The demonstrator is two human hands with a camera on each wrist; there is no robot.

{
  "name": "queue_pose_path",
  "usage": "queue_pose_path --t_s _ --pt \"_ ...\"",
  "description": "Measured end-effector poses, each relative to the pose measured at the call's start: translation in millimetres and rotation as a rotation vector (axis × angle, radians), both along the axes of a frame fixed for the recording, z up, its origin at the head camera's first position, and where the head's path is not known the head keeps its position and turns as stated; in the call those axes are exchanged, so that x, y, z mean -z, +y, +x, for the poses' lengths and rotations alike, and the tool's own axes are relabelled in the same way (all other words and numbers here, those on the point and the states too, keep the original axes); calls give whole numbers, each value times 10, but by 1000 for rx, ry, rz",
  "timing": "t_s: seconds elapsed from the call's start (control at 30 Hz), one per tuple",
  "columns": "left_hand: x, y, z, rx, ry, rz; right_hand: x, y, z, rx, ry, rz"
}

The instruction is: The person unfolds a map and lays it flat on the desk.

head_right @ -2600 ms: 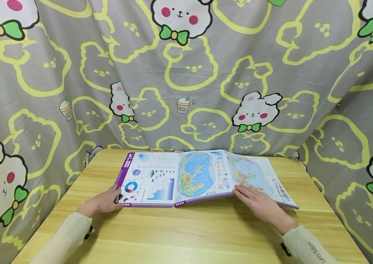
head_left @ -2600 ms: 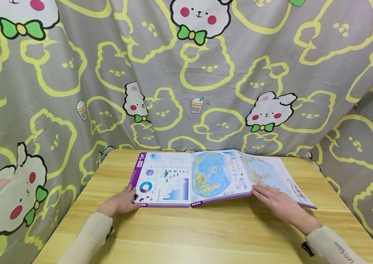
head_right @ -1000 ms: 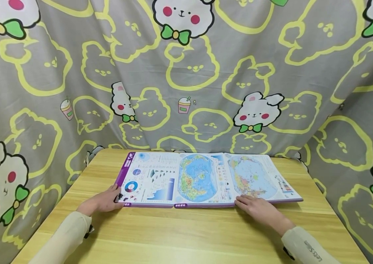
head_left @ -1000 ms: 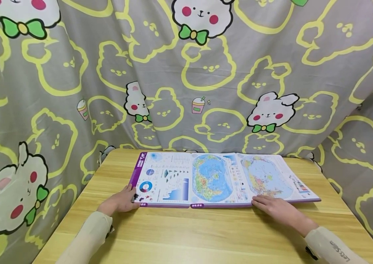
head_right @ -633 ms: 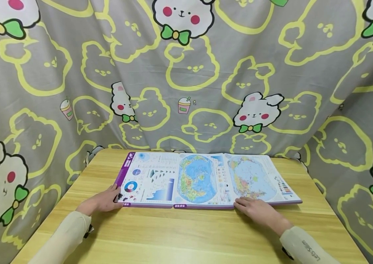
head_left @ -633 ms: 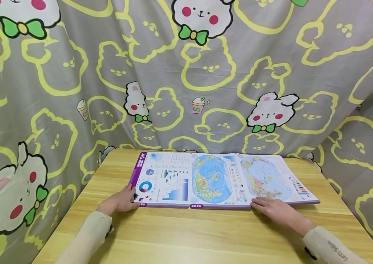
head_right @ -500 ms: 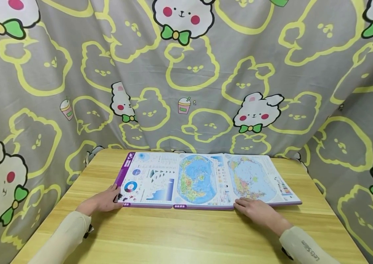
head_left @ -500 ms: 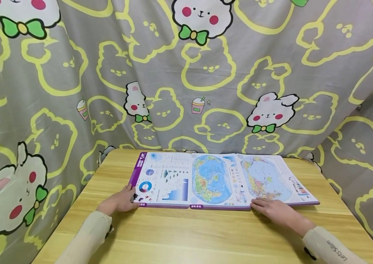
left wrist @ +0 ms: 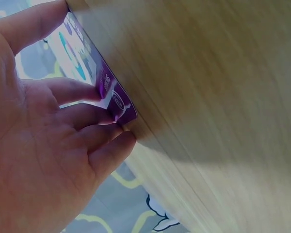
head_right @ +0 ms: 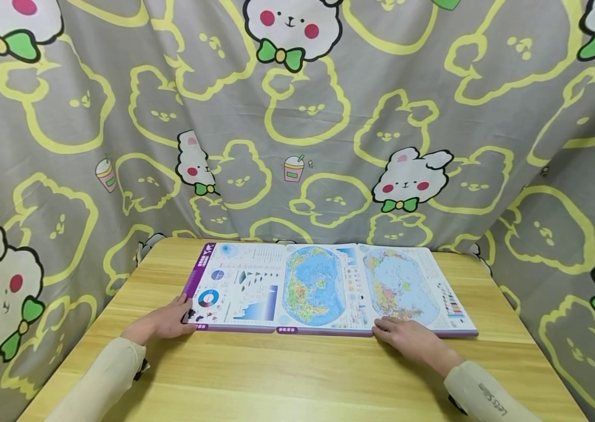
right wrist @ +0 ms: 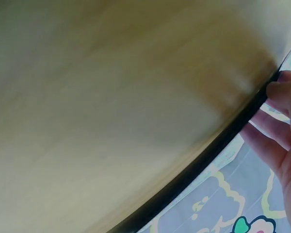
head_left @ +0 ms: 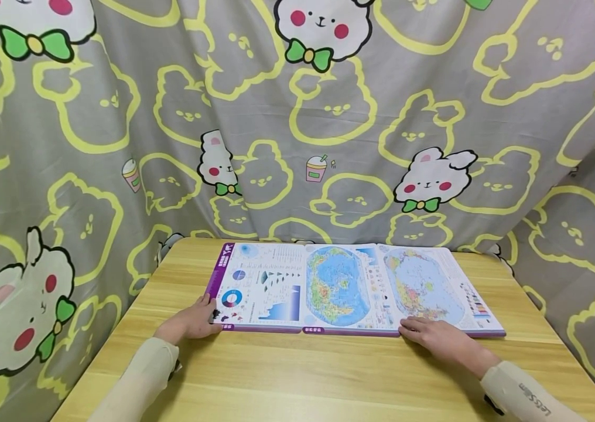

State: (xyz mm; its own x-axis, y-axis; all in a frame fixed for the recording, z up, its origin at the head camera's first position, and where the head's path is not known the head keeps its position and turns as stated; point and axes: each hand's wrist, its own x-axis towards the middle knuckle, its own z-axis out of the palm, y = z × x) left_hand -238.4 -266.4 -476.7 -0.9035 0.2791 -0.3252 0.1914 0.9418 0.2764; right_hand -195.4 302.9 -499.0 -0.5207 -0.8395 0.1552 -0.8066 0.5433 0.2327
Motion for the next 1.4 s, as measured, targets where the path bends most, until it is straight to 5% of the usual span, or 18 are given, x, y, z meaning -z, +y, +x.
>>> queue_pose_path --t_s 0.83,1.2,1.4 --pt "38 35 -22 1 12 0 22 19 14 1 15 -13" --pt "-49 86 -188 -32 87 -96 -18 -104 -73 33 1 -98" --pt "-139 301 -184 -19 151 -95 -60 -197 -43 204 -57 -183"
